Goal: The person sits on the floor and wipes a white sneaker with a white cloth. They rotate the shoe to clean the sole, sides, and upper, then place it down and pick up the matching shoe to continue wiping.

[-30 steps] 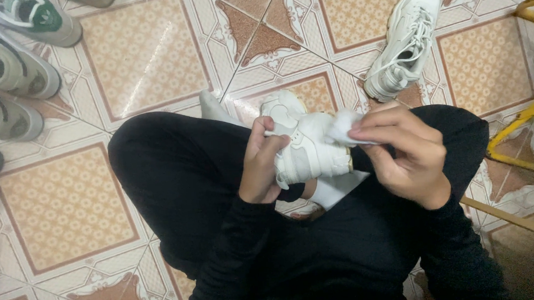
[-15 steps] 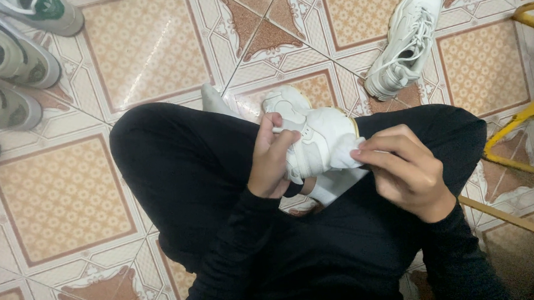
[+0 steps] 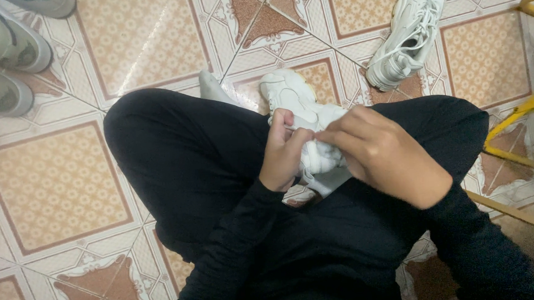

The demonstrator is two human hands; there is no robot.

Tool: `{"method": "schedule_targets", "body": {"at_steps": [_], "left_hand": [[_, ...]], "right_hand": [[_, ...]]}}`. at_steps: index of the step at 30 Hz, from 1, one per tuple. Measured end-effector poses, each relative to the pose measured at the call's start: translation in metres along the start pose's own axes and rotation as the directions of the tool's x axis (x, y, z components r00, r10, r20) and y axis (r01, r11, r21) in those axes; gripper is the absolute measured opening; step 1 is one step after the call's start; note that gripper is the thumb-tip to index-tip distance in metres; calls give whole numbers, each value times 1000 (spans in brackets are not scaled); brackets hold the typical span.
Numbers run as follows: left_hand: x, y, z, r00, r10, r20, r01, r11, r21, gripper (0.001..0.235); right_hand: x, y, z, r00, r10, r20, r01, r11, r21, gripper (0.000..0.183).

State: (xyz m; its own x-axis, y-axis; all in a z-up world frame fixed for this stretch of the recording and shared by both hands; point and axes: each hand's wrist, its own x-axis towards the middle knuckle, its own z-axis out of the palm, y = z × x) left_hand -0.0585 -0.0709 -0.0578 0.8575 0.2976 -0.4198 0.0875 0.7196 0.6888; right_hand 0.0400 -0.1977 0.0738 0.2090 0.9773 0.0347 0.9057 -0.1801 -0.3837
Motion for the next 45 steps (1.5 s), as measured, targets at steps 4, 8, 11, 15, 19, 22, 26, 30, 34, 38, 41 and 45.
{"method": "schedule_targets", "body": {"at_steps": [4, 8, 11, 15, 19, 22, 26, 30, 34, 38, 41, 45], "left_hand": [[1, -20, 4, 994, 111, -3, -105, 950, 293, 28], [4, -27, 3, 994, 106, -11, -101, 965, 242, 21], [5, -31, 2, 987, 162, -7, -158, 972, 175, 17], [1, -23, 7, 988, 150, -40, -139, 969, 205, 17], [2, -11, 19, 978, 55, -202, -45, 998, 51, 20], [3, 6, 25, 973, 17, -232, -25, 999, -31, 12], [8, 20, 46, 952, -145, -271, 54, 947, -315, 13], [17, 41, 65, 902, -213, -375, 1, 870, -493, 17], [52, 33, 40, 896, -223, -385, -52, 807, -588, 56], [79, 28, -16, 907, -150, -394, -107, 822, -560, 40], [54, 70, -14, 908, -146, -392, -114, 815, -567, 8], [50, 87, -44, 924, -102, -368, -156, 778, -608, 7]], "right_hand": [[19, 40, 13, 987, 96, 129, -99, 995, 21, 27], [16, 32, 18, 987, 113, 113, -120, 991, 52, 21], [4, -2, 14, 995, 41, 93, -55, 986, 156, 40], [-18, -28, 24, 998, -31, 48, 33, 999, -29, 30], [-30, -43, 30, 997, -23, -76, 23, 1000, 3, 25], [-21, -53, 33, 936, 102, -336, -102, 995, 17, 22], [-19, -44, 50, 814, 205, -543, -184, 978, 95, 20], [-3, -34, 77, 522, 263, -812, -216, 961, 172, 16], [19, -6, 112, 348, 287, -893, -100, 958, 269, 13], [29, 27, 147, 413, 338, -846, -89, 939, 332, 14], [37, 45, 167, 502, 442, -743, -100, 883, 458, 20], [46, 50, 175, 550, 572, -608, -145, 783, 605, 26]]}}
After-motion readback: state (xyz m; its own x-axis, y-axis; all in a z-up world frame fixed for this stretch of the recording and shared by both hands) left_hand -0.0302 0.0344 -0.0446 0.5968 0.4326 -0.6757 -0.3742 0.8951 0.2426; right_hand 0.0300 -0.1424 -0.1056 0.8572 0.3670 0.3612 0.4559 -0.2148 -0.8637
